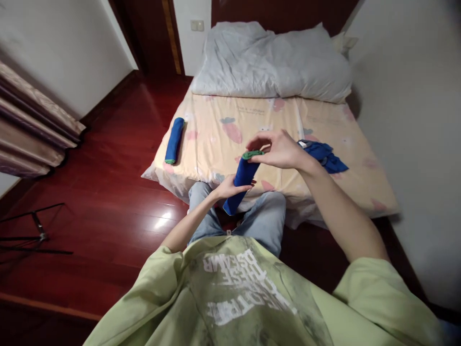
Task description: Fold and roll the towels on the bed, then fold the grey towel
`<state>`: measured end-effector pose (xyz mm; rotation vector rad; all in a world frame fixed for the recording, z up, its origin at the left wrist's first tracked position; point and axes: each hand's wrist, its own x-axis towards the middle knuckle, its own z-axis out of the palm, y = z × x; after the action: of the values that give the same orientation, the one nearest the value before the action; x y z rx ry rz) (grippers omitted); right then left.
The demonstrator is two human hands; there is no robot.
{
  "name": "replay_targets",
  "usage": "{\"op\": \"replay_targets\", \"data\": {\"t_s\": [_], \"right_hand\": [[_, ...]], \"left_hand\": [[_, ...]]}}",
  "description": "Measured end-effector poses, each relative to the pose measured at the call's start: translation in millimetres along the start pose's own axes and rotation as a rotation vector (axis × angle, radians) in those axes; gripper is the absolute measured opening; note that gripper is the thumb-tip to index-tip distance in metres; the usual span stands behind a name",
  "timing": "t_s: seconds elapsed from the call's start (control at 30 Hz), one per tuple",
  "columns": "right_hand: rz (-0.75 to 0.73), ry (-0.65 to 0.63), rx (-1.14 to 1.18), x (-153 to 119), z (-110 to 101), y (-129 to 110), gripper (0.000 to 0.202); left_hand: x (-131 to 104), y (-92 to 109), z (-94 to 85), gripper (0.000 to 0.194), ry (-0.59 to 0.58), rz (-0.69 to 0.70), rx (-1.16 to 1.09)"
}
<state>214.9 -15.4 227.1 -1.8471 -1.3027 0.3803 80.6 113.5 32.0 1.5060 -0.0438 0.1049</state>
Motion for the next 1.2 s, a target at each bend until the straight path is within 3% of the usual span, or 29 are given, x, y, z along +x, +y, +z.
{"op": "replay_targets", "data": {"t_s": [0.23,0.37,0.53,0.67,0.8,1.0,1.2], "right_hand": [[0.029,0.105,0.069,6.3,-25.6,5.2,0.04],[0.012,0.161,0.092,9.4,-33.4,20.8,0.039],[0.031,0.218,0.165,15.8,-26.9,31.0,0.041],[0.047,0.219,0.217,21.1,-24.0,17.8,0.043],[0.053,0.228,0.233,25.4,-26.4,2.4,0.047],[0.044,0.201,0.163,23.5,-32.5,-10.5,0.043],[0.036,0.119,0.158,15.2,-40.7,-23.9,0.042]], "left_hand": [[-25.7,-77.8,23.7,0.058,0.223,-0.109,0.097],[-39.3,-101.5,35.2,0.054,0.271,-0.146,0.077],[-44.0,-83.6,38.2,0.044,0.482,-0.048,0.249],[-36.6,-59.2,32.3,0.036,0.632,-0.08,0.316],[-28.8,-54.2,30.6,0.036,0.721,-0.097,0.345],[-20.3,-65.4,28.4,0.028,0.663,-0.055,0.344],[-16.2,-74.8,18.2,0.03,0.475,-0.089,0.148]]}}
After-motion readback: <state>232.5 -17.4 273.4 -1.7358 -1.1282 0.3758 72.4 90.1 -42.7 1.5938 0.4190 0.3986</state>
